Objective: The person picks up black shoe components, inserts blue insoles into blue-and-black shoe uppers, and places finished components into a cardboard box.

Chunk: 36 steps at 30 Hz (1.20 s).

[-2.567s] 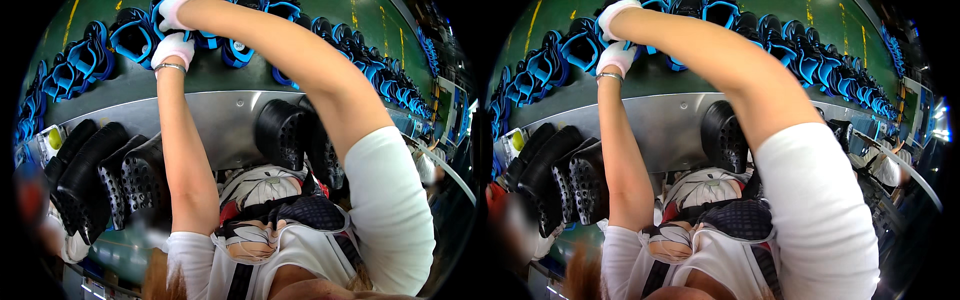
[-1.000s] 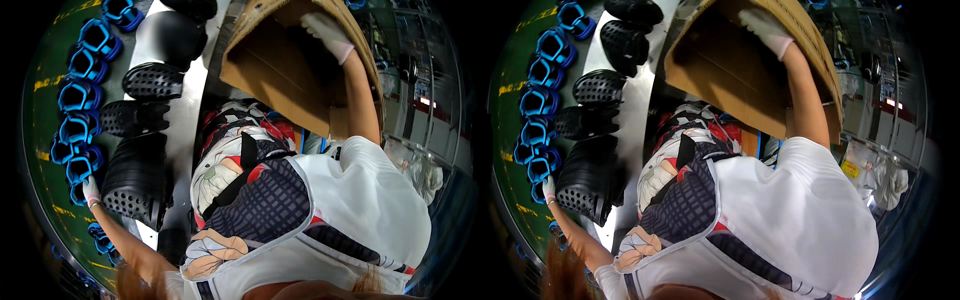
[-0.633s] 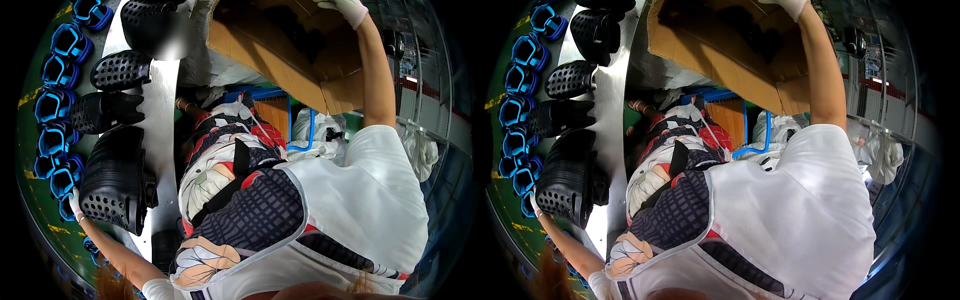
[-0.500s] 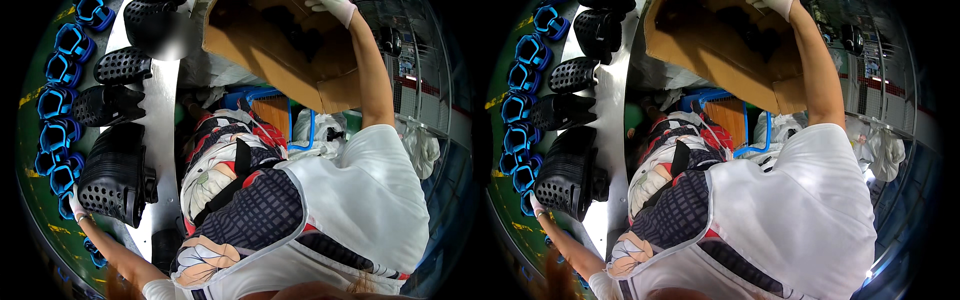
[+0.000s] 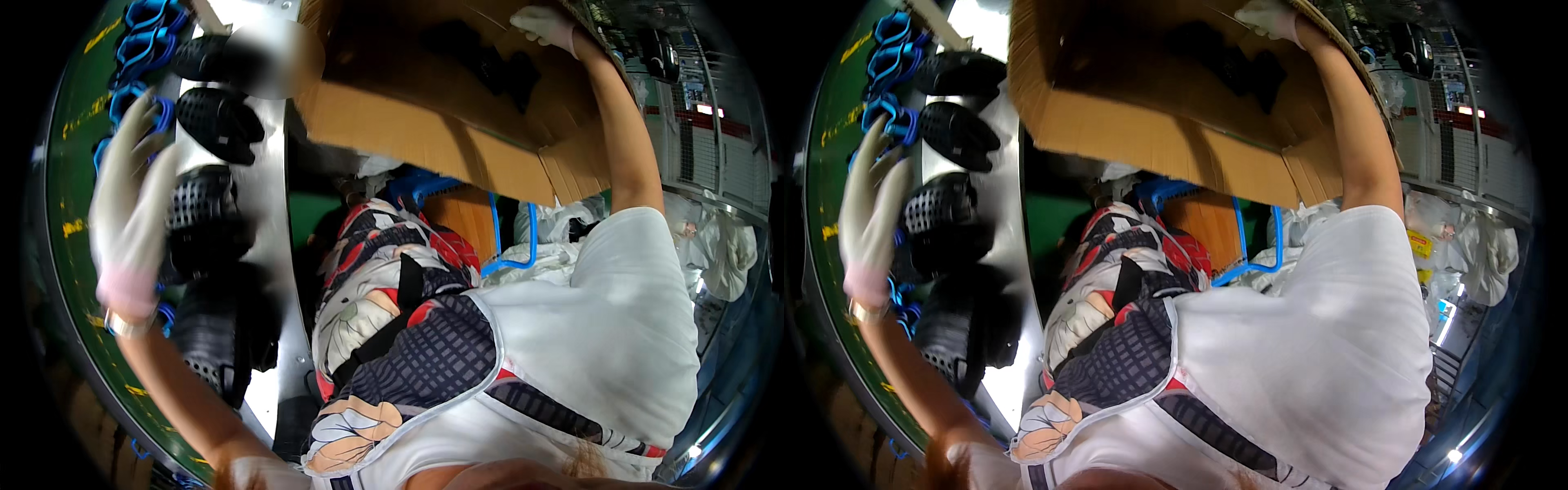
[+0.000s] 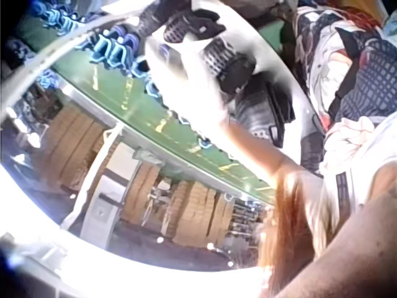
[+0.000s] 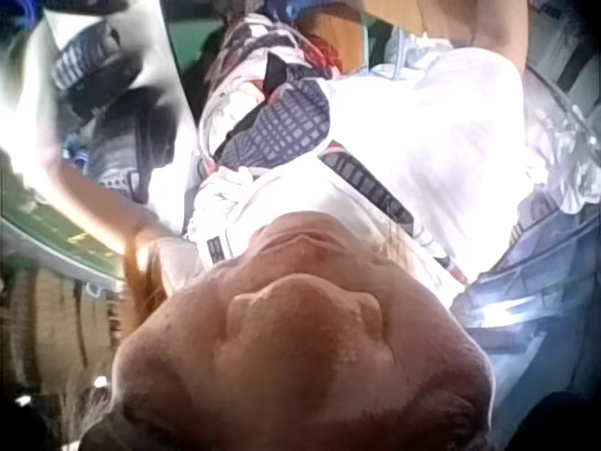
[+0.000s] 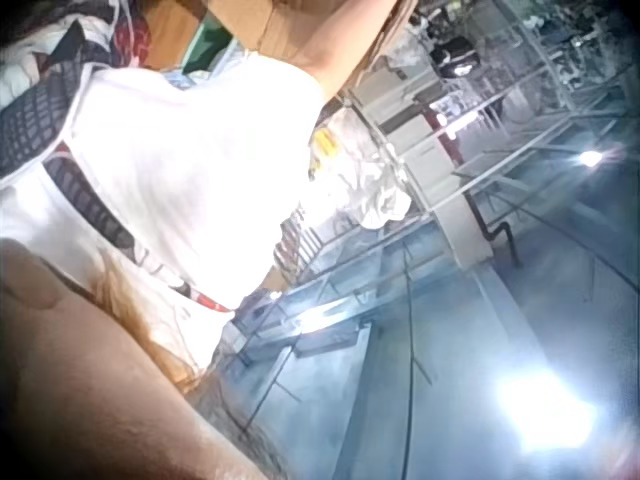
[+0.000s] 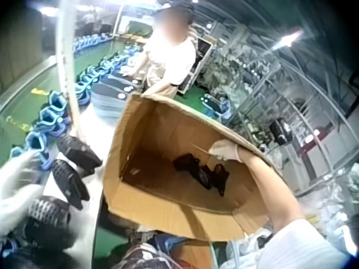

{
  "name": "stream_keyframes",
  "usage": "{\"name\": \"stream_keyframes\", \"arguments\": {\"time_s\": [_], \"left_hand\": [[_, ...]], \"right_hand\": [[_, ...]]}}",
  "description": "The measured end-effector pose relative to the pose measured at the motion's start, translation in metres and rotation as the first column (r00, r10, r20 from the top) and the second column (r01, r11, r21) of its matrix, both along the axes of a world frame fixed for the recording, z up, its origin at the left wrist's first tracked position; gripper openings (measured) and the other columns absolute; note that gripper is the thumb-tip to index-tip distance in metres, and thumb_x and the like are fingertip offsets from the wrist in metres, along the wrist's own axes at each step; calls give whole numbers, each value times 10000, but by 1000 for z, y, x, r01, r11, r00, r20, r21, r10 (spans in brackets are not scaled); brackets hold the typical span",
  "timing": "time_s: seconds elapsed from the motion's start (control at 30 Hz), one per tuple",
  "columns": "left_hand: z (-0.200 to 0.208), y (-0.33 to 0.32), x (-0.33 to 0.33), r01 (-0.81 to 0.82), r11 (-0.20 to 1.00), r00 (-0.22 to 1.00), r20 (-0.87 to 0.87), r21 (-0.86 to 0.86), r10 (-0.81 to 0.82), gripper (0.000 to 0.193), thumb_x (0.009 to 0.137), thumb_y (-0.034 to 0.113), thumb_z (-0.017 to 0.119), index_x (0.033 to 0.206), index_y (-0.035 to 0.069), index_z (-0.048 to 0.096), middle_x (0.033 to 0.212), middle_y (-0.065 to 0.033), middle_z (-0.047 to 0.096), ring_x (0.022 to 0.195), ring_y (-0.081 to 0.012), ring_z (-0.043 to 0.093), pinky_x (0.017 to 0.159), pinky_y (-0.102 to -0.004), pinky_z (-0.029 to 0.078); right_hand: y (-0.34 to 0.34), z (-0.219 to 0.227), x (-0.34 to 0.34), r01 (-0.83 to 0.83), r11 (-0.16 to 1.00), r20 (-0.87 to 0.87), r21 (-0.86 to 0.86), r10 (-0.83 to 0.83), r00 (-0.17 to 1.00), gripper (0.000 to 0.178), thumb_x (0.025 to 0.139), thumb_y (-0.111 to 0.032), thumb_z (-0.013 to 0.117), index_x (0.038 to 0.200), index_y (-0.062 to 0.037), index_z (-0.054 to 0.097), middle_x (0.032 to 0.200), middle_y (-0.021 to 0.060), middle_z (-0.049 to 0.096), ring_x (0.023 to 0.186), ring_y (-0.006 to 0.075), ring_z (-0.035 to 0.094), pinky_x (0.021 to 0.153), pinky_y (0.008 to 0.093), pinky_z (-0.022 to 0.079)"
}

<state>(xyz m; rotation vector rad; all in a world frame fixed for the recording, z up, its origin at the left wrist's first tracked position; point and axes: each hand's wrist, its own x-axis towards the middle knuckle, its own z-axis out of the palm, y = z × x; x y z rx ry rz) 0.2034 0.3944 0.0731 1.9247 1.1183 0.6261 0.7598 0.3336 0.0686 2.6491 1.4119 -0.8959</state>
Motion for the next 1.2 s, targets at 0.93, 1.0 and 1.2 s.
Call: {"name": "stream_keyframes", "arguments": {"time_s": [0.93,1.0,1.2], "left_hand": [[-25,112,133,-237,971,971,-15,43,238,304,902,149,618,1145,-35,621,1106,-139,646,1040,-197,611,965,-323,445],[-27,108,132,-285,958,958,-30,21,286,290,911,133,600,1148,-35,619,1132,-149,639,1053,-197,615,973,-316,453],[-18,107,118,-226,973,971,-67,35,228,291,920,117,581,1166,-35,612,1154,-158,631,1067,-208,612,983,-318,446]], "right_hand": [[140,-362,27,-274,781,282,-561,492,824,529,863,-271,612,1360,-153,474,1395,92,441,1280,292,425,1073,377,357],[115,-364,19,-243,883,298,-401,377,877,429,880,-313,590,1266,-126,564,1360,96,469,1257,301,436,1040,388,379],[74,-294,20,-202,969,454,-143,245,857,514,842,-342,625,1273,-79,526,1379,103,441,1273,317,395,1055,386,353]]}}
